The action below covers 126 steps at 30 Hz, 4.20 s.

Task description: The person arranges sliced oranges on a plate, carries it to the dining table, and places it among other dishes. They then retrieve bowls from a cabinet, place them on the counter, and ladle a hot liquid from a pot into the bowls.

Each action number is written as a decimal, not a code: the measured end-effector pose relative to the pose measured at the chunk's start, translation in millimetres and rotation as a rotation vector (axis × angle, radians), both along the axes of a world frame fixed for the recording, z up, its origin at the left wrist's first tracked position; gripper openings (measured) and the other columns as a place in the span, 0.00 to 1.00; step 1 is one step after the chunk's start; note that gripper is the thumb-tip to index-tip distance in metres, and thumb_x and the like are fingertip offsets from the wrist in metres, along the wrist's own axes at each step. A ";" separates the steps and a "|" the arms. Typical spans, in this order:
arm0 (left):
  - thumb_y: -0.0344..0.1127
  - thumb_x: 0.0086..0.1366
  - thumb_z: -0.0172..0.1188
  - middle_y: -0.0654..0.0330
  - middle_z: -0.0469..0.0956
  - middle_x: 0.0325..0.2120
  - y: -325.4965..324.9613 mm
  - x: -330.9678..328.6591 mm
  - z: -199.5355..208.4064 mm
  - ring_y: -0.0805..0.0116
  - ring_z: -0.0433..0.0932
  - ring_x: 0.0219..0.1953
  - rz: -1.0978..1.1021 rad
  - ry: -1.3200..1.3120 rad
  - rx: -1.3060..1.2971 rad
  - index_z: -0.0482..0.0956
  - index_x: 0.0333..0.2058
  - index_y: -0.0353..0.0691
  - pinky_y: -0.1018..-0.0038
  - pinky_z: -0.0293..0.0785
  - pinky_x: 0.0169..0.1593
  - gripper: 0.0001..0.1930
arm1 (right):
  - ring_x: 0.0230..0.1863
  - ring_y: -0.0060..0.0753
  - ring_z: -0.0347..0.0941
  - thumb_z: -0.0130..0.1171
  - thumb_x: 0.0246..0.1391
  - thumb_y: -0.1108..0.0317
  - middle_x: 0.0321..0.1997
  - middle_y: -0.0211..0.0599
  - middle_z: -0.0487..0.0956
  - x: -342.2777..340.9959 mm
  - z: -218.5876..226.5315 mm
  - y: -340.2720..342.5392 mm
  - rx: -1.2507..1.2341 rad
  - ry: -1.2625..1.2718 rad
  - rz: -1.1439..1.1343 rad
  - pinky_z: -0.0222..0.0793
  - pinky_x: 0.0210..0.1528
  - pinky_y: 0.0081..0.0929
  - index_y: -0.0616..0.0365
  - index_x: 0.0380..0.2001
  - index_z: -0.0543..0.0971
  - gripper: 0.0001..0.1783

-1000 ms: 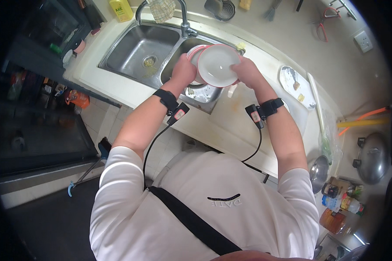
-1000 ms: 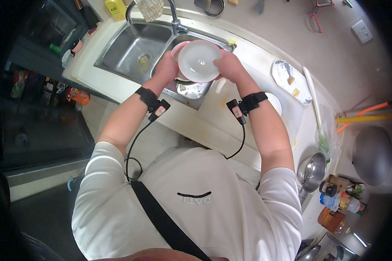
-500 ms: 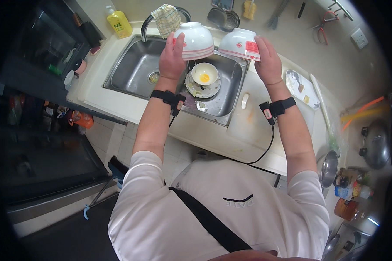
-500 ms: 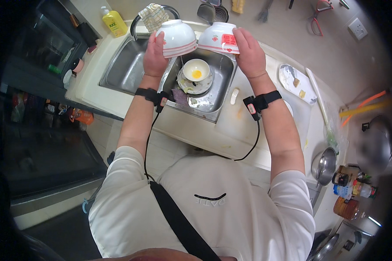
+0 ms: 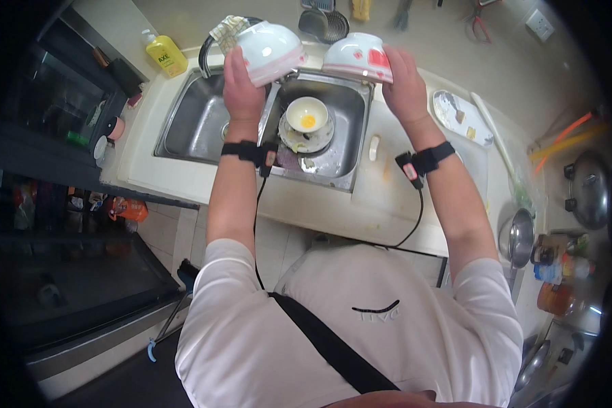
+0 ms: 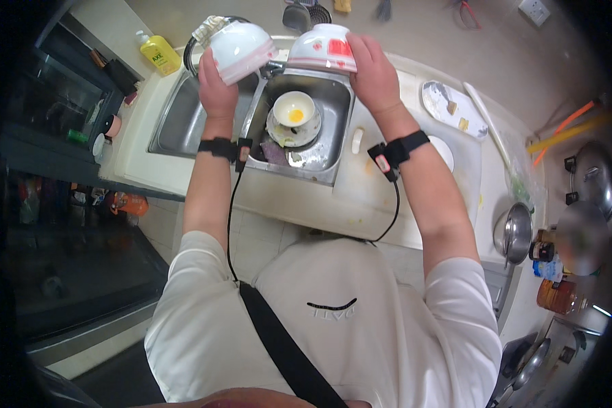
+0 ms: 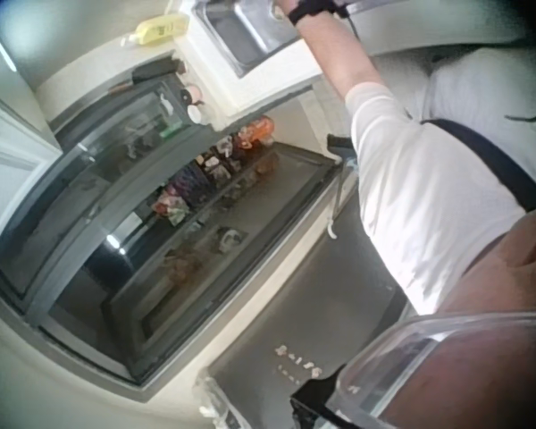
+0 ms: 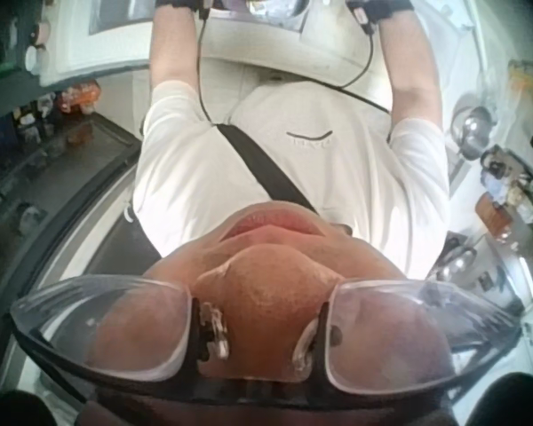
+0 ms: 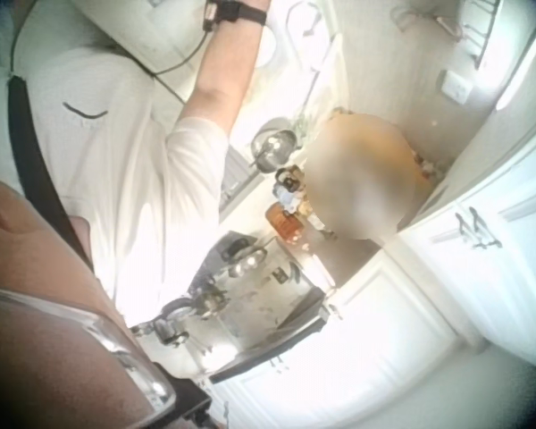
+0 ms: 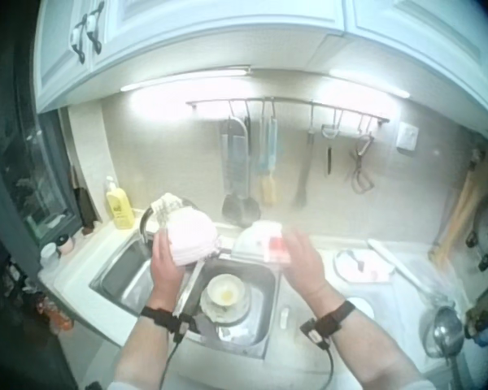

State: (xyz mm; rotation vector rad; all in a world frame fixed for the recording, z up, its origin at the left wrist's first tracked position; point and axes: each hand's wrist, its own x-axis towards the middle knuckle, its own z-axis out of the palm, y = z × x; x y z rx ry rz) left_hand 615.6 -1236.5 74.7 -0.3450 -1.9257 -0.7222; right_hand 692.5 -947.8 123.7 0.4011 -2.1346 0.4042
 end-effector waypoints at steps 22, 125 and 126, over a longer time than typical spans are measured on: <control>0.28 0.56 0.51 0.46 0.75 0.46 19.5 2.5 15.1 0.48 0.76 0.46 -0.025 -0.535 0.271 0.62 0.59 0.37 0.61 0.71 0.49 0.28 | 0.43 0.50 0.75 0.48 0.50 0.76 0.46 0.46 0.75 -0.4 8.6 44.6 -0.414 -0.436 -0.288 0.76 0.40 0.38 0.56 0.54 0.69 0.25; 0.20 0.50 0.46 0.40 0.62 0.56 82.6 -19.4 -3.5 0.39 0.65 0.56 -1.039 -1.079 1.229 0.50 0.61 0.27 0.48 0.72 0.54 0.36 | 0.33 0.54 0.77 0.48 0.42 0.76 0.29 0.56 0.79 -42.2 -46.8 72.9 -0.747 -0.580 -0.326 0.74 0.42 0.41 0.70 0.41 0.74 0.19; 0.20 0.50 0.43 0.39 0.56 0.59 92.1 -12.9 -8.1 0.39 0.59 0.60 -1.060 -1.117 1.127 0.45 0.62 0.26 0.49 0.69 0.59 0.37 | 0.33 0.53 0.78 0.50 0.42 0.75 0.30 0.56 0.79 -26.3 -55.1 88.4 -0.867 -0.695 -0.242 0.75 0.42 0.38 0.70 0.40 0.74 0.18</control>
